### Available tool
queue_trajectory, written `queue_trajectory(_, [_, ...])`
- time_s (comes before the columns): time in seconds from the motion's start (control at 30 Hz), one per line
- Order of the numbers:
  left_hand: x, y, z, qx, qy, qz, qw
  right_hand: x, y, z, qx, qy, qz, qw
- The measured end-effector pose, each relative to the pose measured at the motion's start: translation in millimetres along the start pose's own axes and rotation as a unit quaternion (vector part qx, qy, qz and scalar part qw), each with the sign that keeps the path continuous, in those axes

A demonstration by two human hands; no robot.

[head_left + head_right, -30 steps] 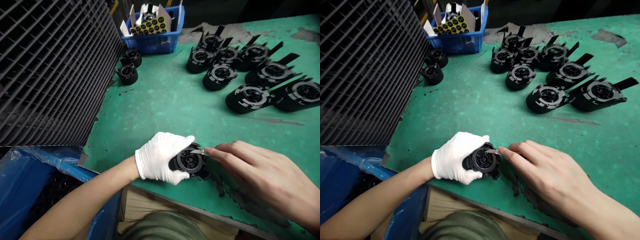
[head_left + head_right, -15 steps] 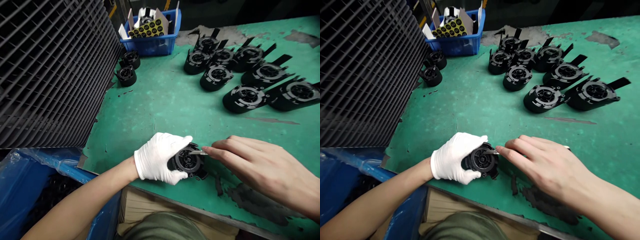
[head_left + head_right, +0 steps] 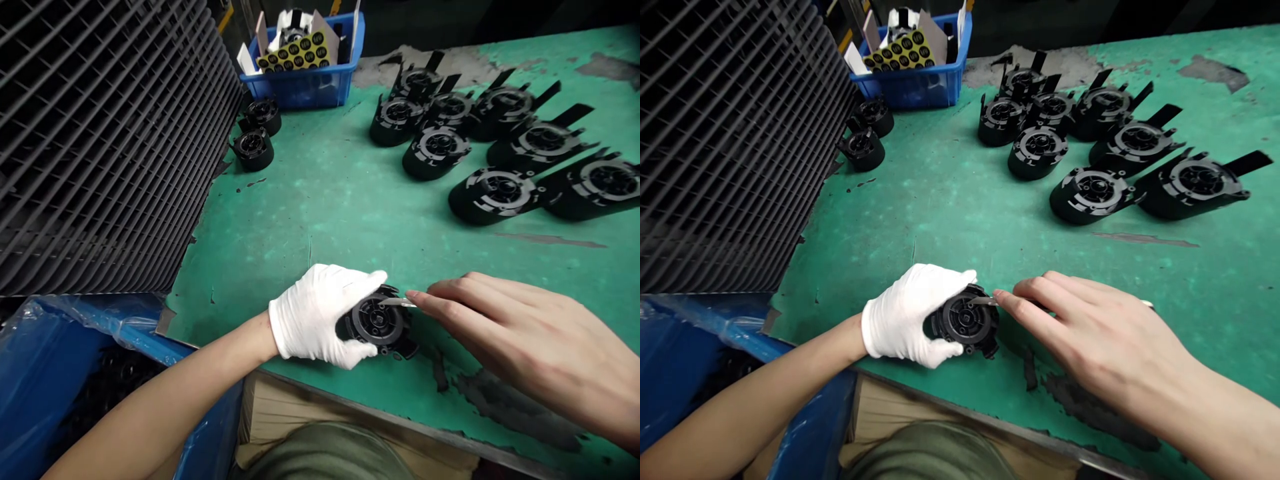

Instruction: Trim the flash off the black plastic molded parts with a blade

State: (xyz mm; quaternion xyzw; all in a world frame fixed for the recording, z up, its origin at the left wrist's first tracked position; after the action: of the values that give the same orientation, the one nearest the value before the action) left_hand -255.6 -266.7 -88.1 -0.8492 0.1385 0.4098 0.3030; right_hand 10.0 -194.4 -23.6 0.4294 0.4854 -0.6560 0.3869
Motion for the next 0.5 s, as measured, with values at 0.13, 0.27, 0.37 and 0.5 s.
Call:
queue_trajectory(0.13, [-1.0,-1,-1,0.008,0.005,-0.01,1.0,1,0,-1,-0.015,0.013,0.008,1.0])
queue_trajectory(0.27, [-3.1,-1,-2,0.013,0.0,-0.019,1.0,3,1,-3,-0.037,0.037,0.022,0.998])
queue_trajectory(0.37, [-1.8,-1,-2,0.0,-0.001,0.004,1.0,4,1,-6,-0.047,0.032,0.031,0.998])
queue_trajectory(0.5, [-0.6,-2,-1,-0.01,0.005,0.019,1.0,-3,-6,-11,-0.079,0.019,0.026,0.996])
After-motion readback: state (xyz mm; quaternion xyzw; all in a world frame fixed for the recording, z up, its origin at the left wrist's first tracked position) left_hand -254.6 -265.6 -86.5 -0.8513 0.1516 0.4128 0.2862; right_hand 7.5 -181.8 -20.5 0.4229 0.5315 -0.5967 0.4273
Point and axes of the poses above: each hand's wrist, its own y-axis away from the middle knuckle, its own x-axis out of the palm, z = x × y, the point moved 5 cm from there along -y, towards the middle knuckle, and after that the axes turned 8 degrees about -y, right-handed, at the moved point
